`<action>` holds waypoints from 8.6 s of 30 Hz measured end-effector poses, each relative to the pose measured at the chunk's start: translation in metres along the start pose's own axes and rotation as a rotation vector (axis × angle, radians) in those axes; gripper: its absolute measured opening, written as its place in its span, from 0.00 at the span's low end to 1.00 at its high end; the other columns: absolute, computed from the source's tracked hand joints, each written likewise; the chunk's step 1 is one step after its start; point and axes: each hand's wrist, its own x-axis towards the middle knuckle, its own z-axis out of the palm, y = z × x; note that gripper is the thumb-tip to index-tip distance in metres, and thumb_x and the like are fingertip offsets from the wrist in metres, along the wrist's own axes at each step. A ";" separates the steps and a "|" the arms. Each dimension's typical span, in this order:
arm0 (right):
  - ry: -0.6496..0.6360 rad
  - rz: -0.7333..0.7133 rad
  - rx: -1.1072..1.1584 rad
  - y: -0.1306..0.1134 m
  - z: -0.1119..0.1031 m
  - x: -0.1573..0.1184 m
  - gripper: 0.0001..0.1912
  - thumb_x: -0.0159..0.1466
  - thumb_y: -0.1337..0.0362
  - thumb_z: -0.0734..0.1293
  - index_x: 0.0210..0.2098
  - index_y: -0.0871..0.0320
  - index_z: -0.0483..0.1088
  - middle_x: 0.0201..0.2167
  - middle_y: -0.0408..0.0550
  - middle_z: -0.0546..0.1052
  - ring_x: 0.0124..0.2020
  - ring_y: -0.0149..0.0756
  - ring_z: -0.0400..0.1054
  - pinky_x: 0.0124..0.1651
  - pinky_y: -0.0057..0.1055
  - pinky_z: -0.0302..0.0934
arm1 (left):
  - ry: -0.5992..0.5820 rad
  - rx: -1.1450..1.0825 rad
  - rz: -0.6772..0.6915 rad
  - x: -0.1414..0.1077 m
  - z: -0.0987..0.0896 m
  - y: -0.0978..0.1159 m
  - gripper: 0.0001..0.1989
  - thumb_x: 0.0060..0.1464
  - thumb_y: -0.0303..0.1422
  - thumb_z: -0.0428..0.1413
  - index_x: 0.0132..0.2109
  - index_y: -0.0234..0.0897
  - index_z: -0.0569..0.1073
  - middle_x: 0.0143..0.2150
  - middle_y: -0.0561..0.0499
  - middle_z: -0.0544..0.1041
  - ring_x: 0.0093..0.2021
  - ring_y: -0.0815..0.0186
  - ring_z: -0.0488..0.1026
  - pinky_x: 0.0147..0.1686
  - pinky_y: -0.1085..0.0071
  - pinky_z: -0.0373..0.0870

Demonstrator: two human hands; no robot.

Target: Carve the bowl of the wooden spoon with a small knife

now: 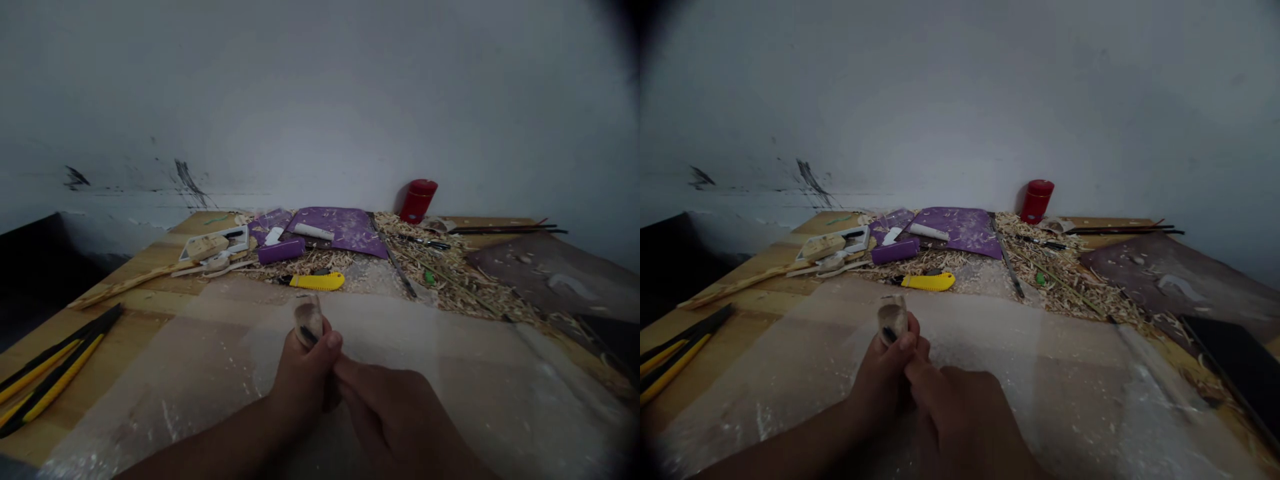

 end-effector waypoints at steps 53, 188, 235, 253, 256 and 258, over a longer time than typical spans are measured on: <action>0.039 0.285 0.511 0.005 -0.007 0.006 0.14 0.62 0.63 0.57 0.46 0.50 0.67 0.19 0.39 0.70 0.20 0.30 0.66 0.22 0.23 0.60 | -0.005 0.207 0.075 0.009 -0.005 0.006 0.21 0.34 0.44 0.62 0.26 0.38 0.59 0.13 0.62 0.61 0.10 0.78 0.54 0.09 0.80 0.50; 0.238 0.299 -0.102 0.065 -0.010 0.017 0.11 0.62 0.60 0.57 0.38 0.57 0.68 0.21 0.40 0.71 0.22 0.31 0.65 0.25 0.23 0.54 | 0.145 0.244 0.078 0.071 -0.009 0.024 0.11 0.43 0.37 0.55 0.26 0.36 0.61 0.16 0.61 0.63 0.12 0.78 0.57 0.13 0.80 0.52; 0.209 0.143 0.069 0.045 -0.027 0.010 0.21 0.60 0.67 0.60 0.53 0.56 0.60 0.47 0.50 0.69 0.46 0.38 0.63 0.49 0.35 0.54 | -0.053 0.429 -0.038 0.052 0.004 0.005 0.09 0.46 0.35 0.51 0.22 0.37 0.62 0.08 0.61 0.60 0.07 0.73 0.57 0.09 0.78 0.52; -0.023 -0.011 -0.643 0.039 -0.033 -0.012 0.32 0.57 0.71 0.57 0.60 0.54 0.47 0.24 0.42 0.68 0.19 0.33 0.64 0.20 0.28 0.53 | -0.004 0.599 0.000 0.045 0.005 0.003 0.07 0.44 0.35 0.53 0.25 0.38 0.62 0.08 0.63 0.59 0.09 0.74 0.57 0.09 0.79 0.55; -0.006 -0.023 -0.664 0.039 -0.033 -0.012 0.34 0.56 0.72 0.58 0.60 0.54 0.46 0.23 0.41 0.68 0.18 0.33 0.63 0.19 0.28 0.51 | 0.015 0.621 0.014 0.044 0.005 0.004 0.08 0.43 0.37 0.54 0.26 0.38 0.63 0.09 0.62 0.59 0.09 0.74 0.57 0.09 0.79 0.54; 0.009 -0.035 -0.700 0.039 -0.033 -0.012 0.35 0.53 0.73 0.57 0.60 0.54 0.47 0.22 0.41 0.68 0.17 0.33 0.63 0.19 0.29 0.49 | 0.024 0.635 0.012 0.044 0.006 0.005 0.09 0.43 0.37 0.54 0.25 0.38 0.63 0.09 0.62 0.60 0.09 0.74 0.57 0.09 0.79 0.53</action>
